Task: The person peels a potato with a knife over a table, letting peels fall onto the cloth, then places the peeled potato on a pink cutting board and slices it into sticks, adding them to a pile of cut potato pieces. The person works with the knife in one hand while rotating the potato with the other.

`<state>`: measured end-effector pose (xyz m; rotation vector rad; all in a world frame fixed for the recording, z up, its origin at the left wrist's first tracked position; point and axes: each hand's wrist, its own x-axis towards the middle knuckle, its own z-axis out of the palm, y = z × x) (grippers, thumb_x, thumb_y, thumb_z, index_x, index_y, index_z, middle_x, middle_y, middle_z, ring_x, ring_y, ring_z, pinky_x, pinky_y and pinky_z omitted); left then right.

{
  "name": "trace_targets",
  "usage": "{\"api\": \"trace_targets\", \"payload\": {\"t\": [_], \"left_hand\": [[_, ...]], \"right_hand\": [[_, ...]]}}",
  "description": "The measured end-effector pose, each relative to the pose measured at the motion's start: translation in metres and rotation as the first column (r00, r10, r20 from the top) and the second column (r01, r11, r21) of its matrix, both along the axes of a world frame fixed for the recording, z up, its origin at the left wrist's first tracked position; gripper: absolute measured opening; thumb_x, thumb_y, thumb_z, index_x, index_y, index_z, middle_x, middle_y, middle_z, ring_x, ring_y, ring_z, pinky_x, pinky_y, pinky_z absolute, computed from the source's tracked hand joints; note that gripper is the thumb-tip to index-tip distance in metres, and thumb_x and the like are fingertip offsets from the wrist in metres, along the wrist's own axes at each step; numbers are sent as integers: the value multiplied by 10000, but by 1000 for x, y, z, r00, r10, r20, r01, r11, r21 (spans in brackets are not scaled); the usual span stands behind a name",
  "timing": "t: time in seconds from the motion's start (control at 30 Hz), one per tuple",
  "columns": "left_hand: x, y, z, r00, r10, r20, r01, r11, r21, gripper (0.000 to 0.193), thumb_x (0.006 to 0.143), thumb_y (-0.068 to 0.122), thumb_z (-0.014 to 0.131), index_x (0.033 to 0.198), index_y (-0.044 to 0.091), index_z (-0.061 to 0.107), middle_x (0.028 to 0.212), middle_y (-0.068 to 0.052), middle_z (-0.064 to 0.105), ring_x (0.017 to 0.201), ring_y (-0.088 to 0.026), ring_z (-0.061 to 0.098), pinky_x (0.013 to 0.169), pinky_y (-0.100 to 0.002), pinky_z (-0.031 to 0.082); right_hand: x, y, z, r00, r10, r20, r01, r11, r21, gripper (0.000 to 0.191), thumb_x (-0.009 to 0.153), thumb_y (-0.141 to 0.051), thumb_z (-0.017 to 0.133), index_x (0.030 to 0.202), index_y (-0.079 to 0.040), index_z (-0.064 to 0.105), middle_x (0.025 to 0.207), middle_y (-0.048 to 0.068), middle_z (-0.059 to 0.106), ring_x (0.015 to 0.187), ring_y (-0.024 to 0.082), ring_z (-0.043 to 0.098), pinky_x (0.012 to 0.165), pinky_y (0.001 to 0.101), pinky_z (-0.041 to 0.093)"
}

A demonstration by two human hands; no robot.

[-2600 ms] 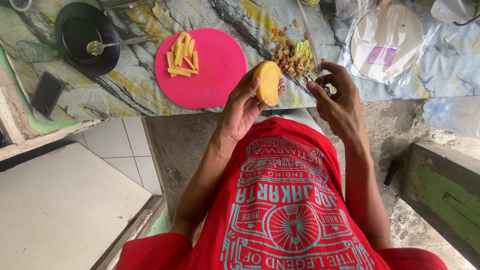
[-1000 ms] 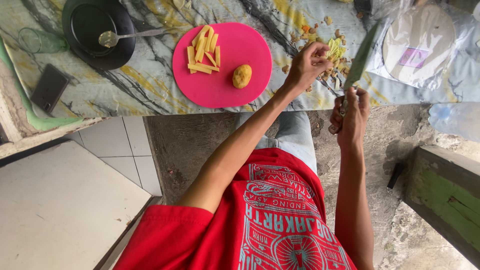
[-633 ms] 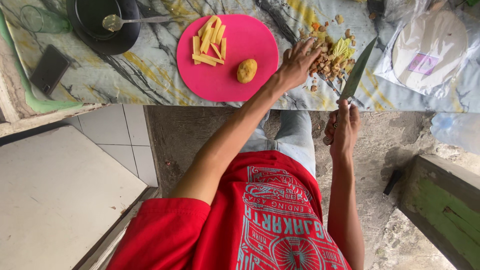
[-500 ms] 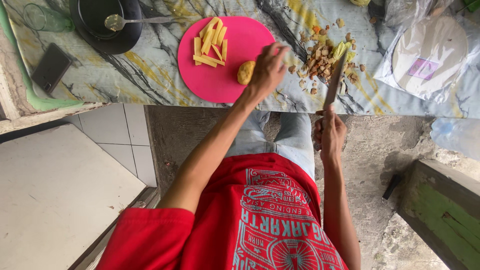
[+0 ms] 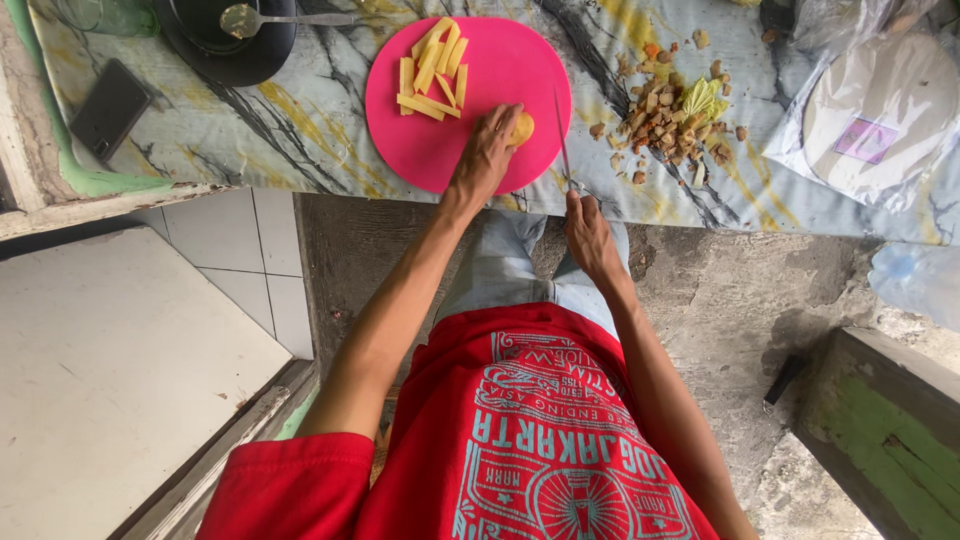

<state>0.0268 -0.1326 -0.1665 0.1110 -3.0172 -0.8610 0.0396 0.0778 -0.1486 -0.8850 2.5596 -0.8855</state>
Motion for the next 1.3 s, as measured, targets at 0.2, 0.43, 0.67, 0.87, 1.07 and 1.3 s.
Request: {"api": "trace_targets", "payload": {"t": [0.2, 0.43, 0.67, 0.87, 1.07, 1.3], "left_hand": [[-1, -10, 6, 996, 11, 83, -19, 996, 87, 588, 921, 58, 740, 1457, 38, 499, 1396, -164, 566, 1163, -330, 627, 1040, -414, 576], [4, 7, 9, 964, 263, -31, -251, 946, 205, 480, 955, 151, 737, 1385, 42, 551, 1328, -172, 606, 1173, -315, 648, 1002, -416, 585], [-4, 10, 11, 832, 521, 190, -545, 703, 457, 454, 988, 269, 681, 1369, 66, 541, 1290, -173, 562, 1073, -257, 697, 867, -372, 662], [-4, 7, 10, 858, 468, 212, -504, 685, 526, 447, 976, 222, 650, 1407, 135, 567, 1295, -167, 552, 1027, -255, 713, 851, -366, 693], [-10, 1, 9, 868, 471, 157, -484, 730, 483, 380, 951, 136, 737, 1315, 63, 656, 1270, -163, 649, 1157, -275, 682, 1003, -377, 610], [-9, 2, 11, 843, 496, 207, -523, 668, 530, 366, 936, 73, 708, 1299, 40, 669, 1258, -155, 645, 1135, -256, 687, 1005, -343, 615]], "right_hand": [[-4, -21, 13, 781, -328, 531, 350, 935, 63, 743, 1133, -563, 301, 1021, 95, 628, 824, 177, 675, 679, 310, 646, 747, 507, 535], [-5, -28, 23, 735, -345, 583, 378, 923, 70, 778, 1058, -624, 294, 909, 48, 657, 794, 245, 684, 689, 337, 672, 730, 493, 538], [-4, -28, 16, 721, -338, 605, 361, 928, 90, 733, 1115, -570, 307, 955, 74, 618, 836, 203, 684, 712, 298, 674, 681, 462, 550], [1, -30, 10, 996, 60, -72, -55, 996, 74, 383, 1022, -2, 480, 1385, 122, 470, 847, 172, 505, 605, 264, 519, 464, 410, 457], [4, -34, 11, 968, 171, -183, -146, 979, 140, 502, 976, 66, 549, 1445, 174, 408, 936, 175, 499, 682, 244, 520, 515, 389, 481], [16, -37, 22, 927, 204, -315, -123, 958, 259, 544, 965, 8, 586, 1450, 180, 409, 1041, 202, 537, 779, 254, 548, 634, 384, 513]]}}
